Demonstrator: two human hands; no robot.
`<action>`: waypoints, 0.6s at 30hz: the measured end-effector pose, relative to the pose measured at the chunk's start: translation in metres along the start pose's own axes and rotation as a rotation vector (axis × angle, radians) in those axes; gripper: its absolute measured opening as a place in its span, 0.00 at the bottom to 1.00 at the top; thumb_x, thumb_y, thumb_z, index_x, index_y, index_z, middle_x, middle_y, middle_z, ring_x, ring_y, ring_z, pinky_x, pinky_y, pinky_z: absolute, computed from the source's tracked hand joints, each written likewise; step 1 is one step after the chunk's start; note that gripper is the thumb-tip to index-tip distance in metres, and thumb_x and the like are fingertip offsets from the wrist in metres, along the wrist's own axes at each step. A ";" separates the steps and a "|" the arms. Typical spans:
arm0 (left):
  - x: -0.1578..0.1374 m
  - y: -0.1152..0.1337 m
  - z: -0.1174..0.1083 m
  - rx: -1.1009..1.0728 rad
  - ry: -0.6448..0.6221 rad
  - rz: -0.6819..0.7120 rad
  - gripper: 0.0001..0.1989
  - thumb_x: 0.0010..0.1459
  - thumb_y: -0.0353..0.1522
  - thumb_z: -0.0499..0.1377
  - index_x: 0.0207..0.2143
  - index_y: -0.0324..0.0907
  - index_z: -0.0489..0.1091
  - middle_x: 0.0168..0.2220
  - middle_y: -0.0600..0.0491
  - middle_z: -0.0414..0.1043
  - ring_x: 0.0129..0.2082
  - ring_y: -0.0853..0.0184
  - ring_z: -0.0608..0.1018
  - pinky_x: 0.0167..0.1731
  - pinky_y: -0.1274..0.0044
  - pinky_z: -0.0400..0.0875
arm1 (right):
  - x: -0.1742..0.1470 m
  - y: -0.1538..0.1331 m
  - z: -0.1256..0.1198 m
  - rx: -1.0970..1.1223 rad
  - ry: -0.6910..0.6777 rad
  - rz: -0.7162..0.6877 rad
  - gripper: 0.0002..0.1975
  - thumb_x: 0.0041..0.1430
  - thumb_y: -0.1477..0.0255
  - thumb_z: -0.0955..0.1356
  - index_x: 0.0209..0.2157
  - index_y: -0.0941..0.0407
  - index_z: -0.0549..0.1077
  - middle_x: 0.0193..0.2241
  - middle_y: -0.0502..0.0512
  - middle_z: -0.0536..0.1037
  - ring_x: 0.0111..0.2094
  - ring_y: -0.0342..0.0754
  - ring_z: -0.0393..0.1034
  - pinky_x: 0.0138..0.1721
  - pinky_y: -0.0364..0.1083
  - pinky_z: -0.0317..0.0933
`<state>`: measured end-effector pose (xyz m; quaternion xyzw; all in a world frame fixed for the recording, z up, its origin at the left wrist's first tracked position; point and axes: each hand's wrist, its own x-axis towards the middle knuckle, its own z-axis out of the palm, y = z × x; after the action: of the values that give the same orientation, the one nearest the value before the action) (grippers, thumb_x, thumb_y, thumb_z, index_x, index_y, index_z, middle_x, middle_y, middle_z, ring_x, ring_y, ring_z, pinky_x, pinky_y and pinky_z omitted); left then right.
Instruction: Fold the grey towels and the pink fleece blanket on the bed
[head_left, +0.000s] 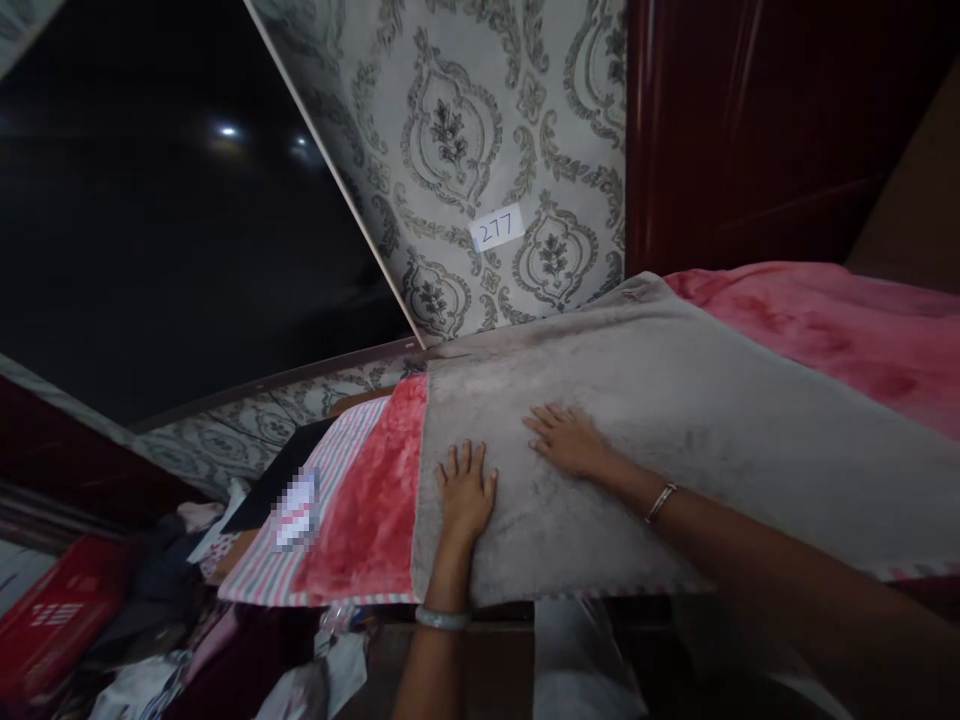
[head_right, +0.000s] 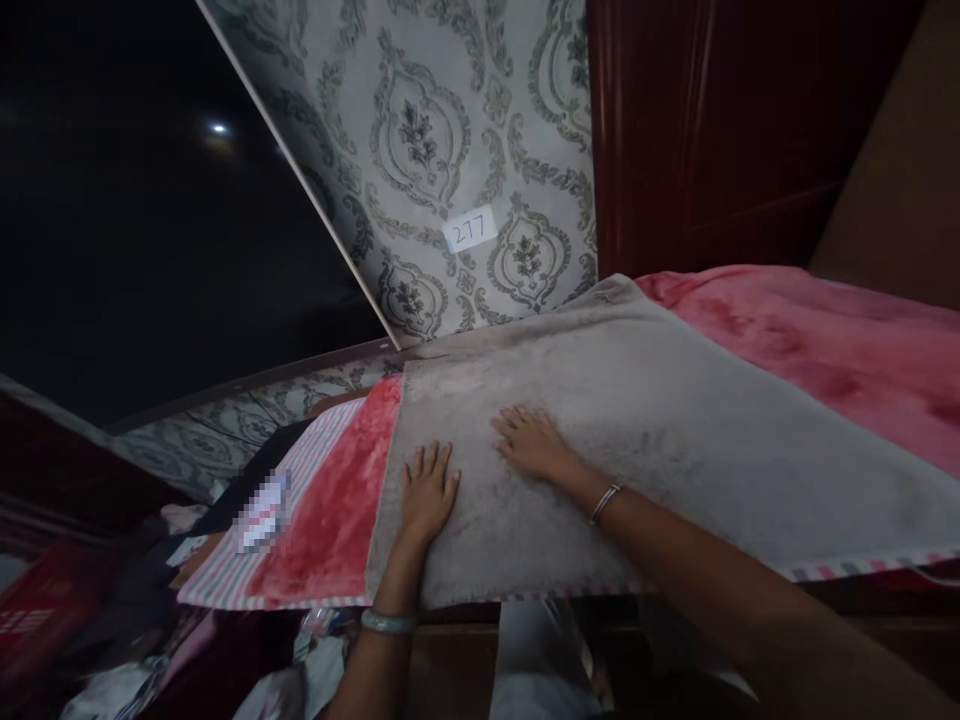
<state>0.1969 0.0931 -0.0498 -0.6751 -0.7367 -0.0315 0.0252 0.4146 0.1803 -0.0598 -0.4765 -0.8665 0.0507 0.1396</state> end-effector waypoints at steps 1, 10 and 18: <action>0.000 0.000 0.001 0.001 0.006 -0.002 0.29 0.70 0.40 0.46 0.72 0.49 0.54 0.74 0.51 0.47 0.74 0.52 0.49 0.70 0.52 0.44 | -0.006 0.015 -0.005 -0.011 0.007 0.040 0.30 0.72 0.57 0.52 0.69 0.52 0.62 0.70 0.56 0.56 0.70 0.60 0.49 0.68 0.63 0.44; 0.004 0.002 -0.001 -0.003 0.013 0.003 0.29 0.71 0.41 0.45 0.71 0.47 0.55 0.74 0.50 0.48 0.74 0.52 0.49 0.70 0.52 0.44 | -0.136 0.190 -0.057 -0.111 0.032 0.651 0.36 0.68 0.57 0.52 0.71 0.59 0.58 0.71 0.63 0.49 0.71 0.66 0.43 0.65 0.68 0.42; 0.002 0.005 -0.001 -0.013 0.015 -0.004 0.29 0.71 0.42 0.44 0.71 0.49 0.55 0.74 0.52 0.48 0.74 0.54 0.49 0.70 0.54 0.43 | -0.237 0.301 -0.037 -0.082 0.147 0.710 0.58 0.52 0.33 0.42 0.70 0.56 0.59 0.69 0.70 0.55 0.68 0.68 0.48 0.55 0.70 0.41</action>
<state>0.2016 0.0956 -0.0488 -0.6735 -0.7376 -0.0411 0.0262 0.7898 0.1422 -0.1374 -0.7552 -0.6361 0.0269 0.1560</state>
